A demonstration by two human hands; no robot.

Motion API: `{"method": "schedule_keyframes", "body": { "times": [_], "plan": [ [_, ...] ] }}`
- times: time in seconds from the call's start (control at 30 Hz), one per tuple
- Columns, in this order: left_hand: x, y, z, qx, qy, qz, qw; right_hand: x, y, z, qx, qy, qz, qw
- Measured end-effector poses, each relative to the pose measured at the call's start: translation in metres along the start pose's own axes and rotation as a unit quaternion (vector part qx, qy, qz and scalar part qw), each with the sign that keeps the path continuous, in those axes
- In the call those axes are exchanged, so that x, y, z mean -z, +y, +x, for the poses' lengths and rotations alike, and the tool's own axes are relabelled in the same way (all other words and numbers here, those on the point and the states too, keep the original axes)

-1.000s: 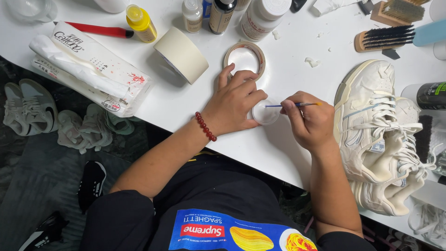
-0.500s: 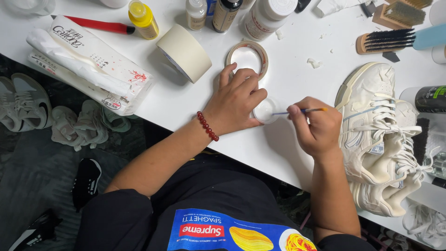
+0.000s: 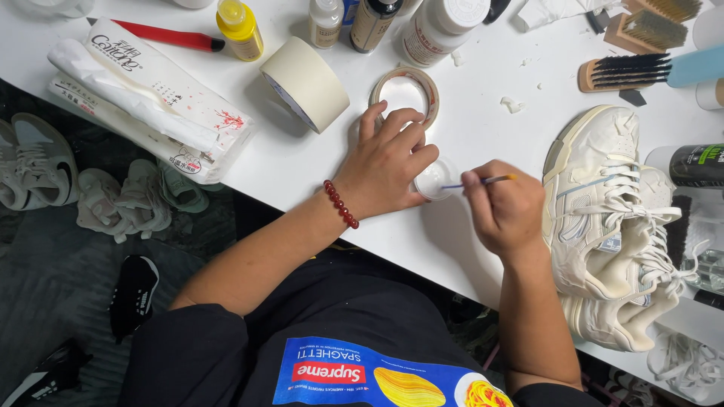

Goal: The person stirs white paint in a small plastic cup with a paintbrush, then holds a sneaker whose upper is covered with masking tape and brushes the white paint along the midsole edge, working around the shoe.

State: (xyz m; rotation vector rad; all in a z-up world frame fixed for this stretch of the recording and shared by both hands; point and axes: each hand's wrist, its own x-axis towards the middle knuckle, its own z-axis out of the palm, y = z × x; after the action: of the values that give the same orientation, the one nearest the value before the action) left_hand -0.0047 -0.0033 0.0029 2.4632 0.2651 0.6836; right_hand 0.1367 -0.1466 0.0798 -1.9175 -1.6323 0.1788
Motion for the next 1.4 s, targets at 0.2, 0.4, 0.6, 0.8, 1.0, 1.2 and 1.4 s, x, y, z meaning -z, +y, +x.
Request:
{"method": "schedule_keyframes", "body": {
  "times": [0.2,0.4,0.6,0.8,1.0,1.2,1.4],
  "plan": [
    [-0.001,-0.001,-0.001,-0.001,0.004,-0.01,1.0,-0.001,-0.004,-0.003,-0.011,-0.001,-0.004,1.0],
    [-0.002,-0.002,-0.003,-0.001,0.024,-0.016,1.0,-0.003,-0.006,-0.003,-0.032,-0.003,0.002,0.999],
    [-0.002,-0.001,-0.004,0.009,0.008,-0.011,1.0,-0.004,-0.007,-0.003,-0.034,0.004,0.001,0.999],
    [-0.001,-0.001,-0.003,0.005,0.019,-0.016,1.0,-0.005,-0.008,-0.002,-0.03,0.016,-0.005,0.999],
    [-0.001,-0.001,-0.002,0.003,0.019,-0.019,1.0,-0.003,-0.002,-0.003,-0.012,0.016,0.003,1.0],
    [-0.001,-0.001,-0.002,0.003,0.01,-0.022,1.0,-0.002,0.002,0.0,0.0,0.01,-0.01,1.0],
    [-0.002,-0.003,-0.002,0.004,0.008,-0.029,1.0,-0.003,-0.003,0.007,-0.021,-0.015,0.018,1.0]
  ]
}}
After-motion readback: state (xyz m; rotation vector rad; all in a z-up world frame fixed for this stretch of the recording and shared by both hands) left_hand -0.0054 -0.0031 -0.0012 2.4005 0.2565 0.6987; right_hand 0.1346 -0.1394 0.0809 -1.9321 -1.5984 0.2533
